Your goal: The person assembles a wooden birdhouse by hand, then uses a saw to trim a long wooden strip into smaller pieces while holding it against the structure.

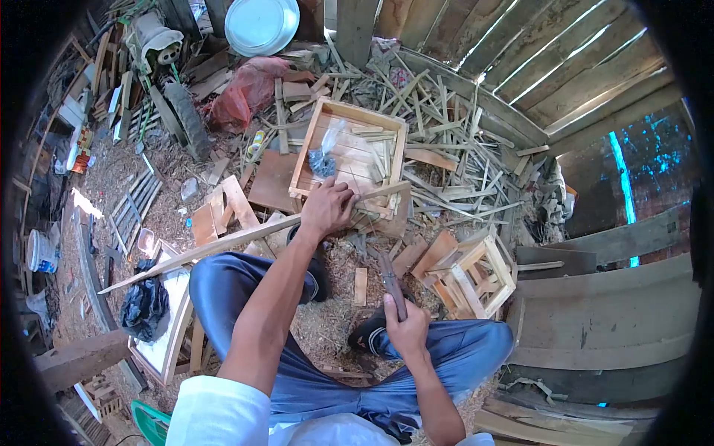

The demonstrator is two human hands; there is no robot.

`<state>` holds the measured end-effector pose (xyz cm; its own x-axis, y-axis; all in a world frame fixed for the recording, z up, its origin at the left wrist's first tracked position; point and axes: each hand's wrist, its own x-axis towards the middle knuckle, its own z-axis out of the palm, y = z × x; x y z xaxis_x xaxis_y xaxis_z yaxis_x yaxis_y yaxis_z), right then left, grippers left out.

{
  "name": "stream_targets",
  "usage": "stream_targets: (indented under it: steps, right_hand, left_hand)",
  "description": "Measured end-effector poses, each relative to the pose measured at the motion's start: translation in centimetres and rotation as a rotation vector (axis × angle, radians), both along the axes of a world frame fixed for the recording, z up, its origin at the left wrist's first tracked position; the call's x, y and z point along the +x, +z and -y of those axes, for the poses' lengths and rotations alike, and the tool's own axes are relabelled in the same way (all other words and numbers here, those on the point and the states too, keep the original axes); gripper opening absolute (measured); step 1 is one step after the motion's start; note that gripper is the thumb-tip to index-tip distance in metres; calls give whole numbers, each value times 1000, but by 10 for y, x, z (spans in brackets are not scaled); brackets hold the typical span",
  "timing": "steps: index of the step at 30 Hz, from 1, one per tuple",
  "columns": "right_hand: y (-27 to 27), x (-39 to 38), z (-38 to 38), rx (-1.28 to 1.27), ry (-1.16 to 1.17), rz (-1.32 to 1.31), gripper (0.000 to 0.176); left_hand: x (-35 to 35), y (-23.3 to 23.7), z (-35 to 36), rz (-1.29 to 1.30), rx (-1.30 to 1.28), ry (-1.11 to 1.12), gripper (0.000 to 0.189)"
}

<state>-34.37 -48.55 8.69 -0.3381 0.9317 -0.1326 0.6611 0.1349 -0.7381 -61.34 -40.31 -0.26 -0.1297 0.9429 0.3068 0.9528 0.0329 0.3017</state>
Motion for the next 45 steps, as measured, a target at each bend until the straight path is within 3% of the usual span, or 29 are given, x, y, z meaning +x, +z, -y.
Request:
stream_targets:
  steps: [8,10,12,15,17,23,36,41,45]
  right_hand:
    - [4,7,5,100,33,32,33]
    - [19,18,-1,1,-23,-14,34]
    - [4,26,-5,-33,-123,-242,38]
    - [-2,5,-27,-33,-141,-195,41]
    - [-23,-14,-47,32,-21,-187,43]
    - [-35,-57,-71,69,41,-162,44]
    - [-30,-53,-50,0,46,-179,44]
    - [-47,-5,-11,-40,5,-153,41]
    - [-33,27,18,-65,-67,-122,40]
  left_hand:
    - [0,4,-2,11,8,4,29]
    - [0,7,2,69,0,3,29]
    - [-1,4,1,41,2,12,29]
    - [1,2,3,38,11,-2,30]
    - [0,7,2,58,-5,1,30]
    - [-1,4,2,61,-10,7,31]
    - [5,7,12,64,-18,-38,27]
    - [-2,-5,3,81,-1,14,28]
    - [1,-4,4,90,88,-12,26]
